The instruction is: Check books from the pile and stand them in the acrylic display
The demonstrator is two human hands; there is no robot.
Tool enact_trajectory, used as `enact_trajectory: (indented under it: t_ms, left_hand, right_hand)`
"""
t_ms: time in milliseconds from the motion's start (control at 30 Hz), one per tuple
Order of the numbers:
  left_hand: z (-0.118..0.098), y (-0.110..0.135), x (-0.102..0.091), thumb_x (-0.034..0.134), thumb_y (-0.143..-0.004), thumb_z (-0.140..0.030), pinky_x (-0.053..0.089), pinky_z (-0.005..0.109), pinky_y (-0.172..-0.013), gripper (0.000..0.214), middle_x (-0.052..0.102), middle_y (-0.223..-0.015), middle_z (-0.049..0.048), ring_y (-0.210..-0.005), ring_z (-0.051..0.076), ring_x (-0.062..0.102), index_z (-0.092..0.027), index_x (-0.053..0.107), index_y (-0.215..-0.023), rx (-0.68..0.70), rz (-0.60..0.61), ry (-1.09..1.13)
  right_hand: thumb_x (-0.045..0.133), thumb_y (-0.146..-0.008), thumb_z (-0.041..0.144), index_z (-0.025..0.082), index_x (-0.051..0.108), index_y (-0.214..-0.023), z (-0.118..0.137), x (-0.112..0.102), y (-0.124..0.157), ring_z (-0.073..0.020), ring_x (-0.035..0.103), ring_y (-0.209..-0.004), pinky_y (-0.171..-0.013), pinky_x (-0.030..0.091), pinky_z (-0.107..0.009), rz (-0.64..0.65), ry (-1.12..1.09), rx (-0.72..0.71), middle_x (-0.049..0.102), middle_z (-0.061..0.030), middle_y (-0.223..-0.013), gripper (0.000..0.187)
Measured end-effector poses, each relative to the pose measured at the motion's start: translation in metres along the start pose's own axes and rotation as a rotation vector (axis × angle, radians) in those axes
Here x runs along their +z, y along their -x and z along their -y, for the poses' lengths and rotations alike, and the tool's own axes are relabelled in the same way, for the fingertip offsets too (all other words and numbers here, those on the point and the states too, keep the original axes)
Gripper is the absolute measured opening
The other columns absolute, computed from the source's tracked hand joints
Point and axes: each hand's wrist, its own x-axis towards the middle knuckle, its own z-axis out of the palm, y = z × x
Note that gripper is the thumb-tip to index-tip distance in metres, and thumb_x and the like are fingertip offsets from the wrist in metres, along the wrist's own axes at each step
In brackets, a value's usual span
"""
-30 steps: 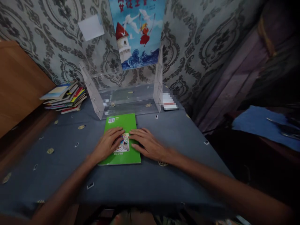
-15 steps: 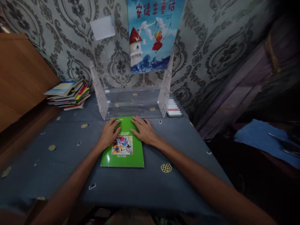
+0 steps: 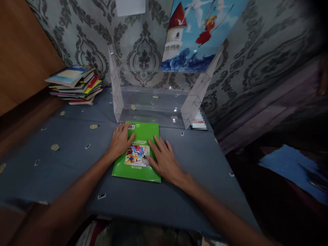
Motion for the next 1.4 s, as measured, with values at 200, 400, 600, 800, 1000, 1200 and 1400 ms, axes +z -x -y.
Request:
enact_trajectory:
  t_ms: [200,400,600,800,1000,1200,1400]
  left_hand:
    - [0.001,0.000,-0.005,0.048,-0.096,-0.033,0.040,0.049,-0.109,0.042,0.060,-0.130,0.0152,-0.127,0.030,0.052,-0.015,0.051,-0.134,0.021,0.000,0.099]
    - [0.006,-0.004,-0.007,0.056,-0.087,-0.031,0.044,0.047,-0.108,0.048,0.063,-0.130,0.0109,-0.123,0.028,0.057,-0.018,0.052,-0.133,-0.096,-0.021,0.535]
    - [0.010,-0.005,-0.010,0.071,-0.073,-0.024,0.056,0.036,-0.090,0.057,0.067,-0.124,0.0103,-0.105,0.024,0.069,-0.020,0.054,-0.127,-0.550,-0.146,1.192]
    - [-0.002,0.014,-0.030,0.083,-0.056,-0.017,0.061,0.037,-0.073,0.052,0.076,-0.090,0.0088,-0.076,0.025,0.074,-0.013,0.062,-0.104,-0.662,0.180,1.466]
    - [-0.029,0.032,-0.054,0.089,-0.058,-0.029,0.060,0.036,-0.081,0.070,0.075,-0.104,0.0064,-0.092,0.027,0.074,-0.019,0.058,-0.119,-0.506,-0.027,1.398]
    - [-0.051,0.034,-0.076,0.085,-0.068,-0.039,0.054,0.040,-0.100,0.066,0.071,-0.120,0.0086,-0.116,0.028,0.066,-0.020,0.058,-0.125,-0.214,-0.076,1.301]
    - [-0.068,0.014,-0.098,0.081,-0.073,-0.039,0.055,0.036,-0.094,0.058,0.073,-0.115,0.0076,-0.108,0.025,0.069,-0.020,0.058,-0.122,0.025,-0.110,1.143]
  right_hand:
    - [0.040,-0.102,0.054,0.021,0.045,-0.150,0.004,0.005,0.012,-0.0377,0.031,-0.149,-0.119,0.029,-0.060,-0.043,-0.006,-0.052,0.034,-0.0176,-0.161,0.059]
    - [0.043,-0.102,0.051,0.018,0.047,-0.149,0.003,0.005,0.011,-0.0393,0.033,-0.148,-0.118,0.030,-0.061,-0.060,-0.038,-0.066,0.035,-0.0213,-0.159,0.058]
    - [0.048,-0.100,0.049,0.018,0.048,-0.148,0.001,0.008,0.012,-0.0393,0.033,-0.148,-0.118,0.032,-0.060,-0.098,-0.049,-0.087,0.036,-0.0215,-0.159,0.057]
    - [0.050,-0.098,0.052,0.016,0.033,-0.157,0.001,0.011,0.012,-0.0372,0.028,-0.151,-0.119,0.030,-0.059,-0.104,-0.126,-0.039,0.027,-0.0233,-0.163,0.071]
    - [0.065,-0.087,0.060,0.014,-0.002,-0.162,-0.002,0.011,0.015,-0.0389,0.028,-0.150,-0.118,0.030,-0.061,-0.144,-0.394,0.080,0.023,-0.0259,-0.163,0.111]
    - [0.075,-0.078,0.057,0.018,0.034,-0.152,-0.015,0.011,0.008,-0.0325,0.062,-0.121,-0.102,0.051,-0.052,-0.185,-1.105,0.098,0.061,-0.0173,-0.138,0.094]
    - [0.072,-0.082,0.052,0.017,0.057,-0.127,-0.027,-0.021,0.003,-0.0248,0.070,-0.100,-0.093,0.057,-0.044,-0.203,-1.250,-0.039,0.071,-0.0118,-0.117,0.059]
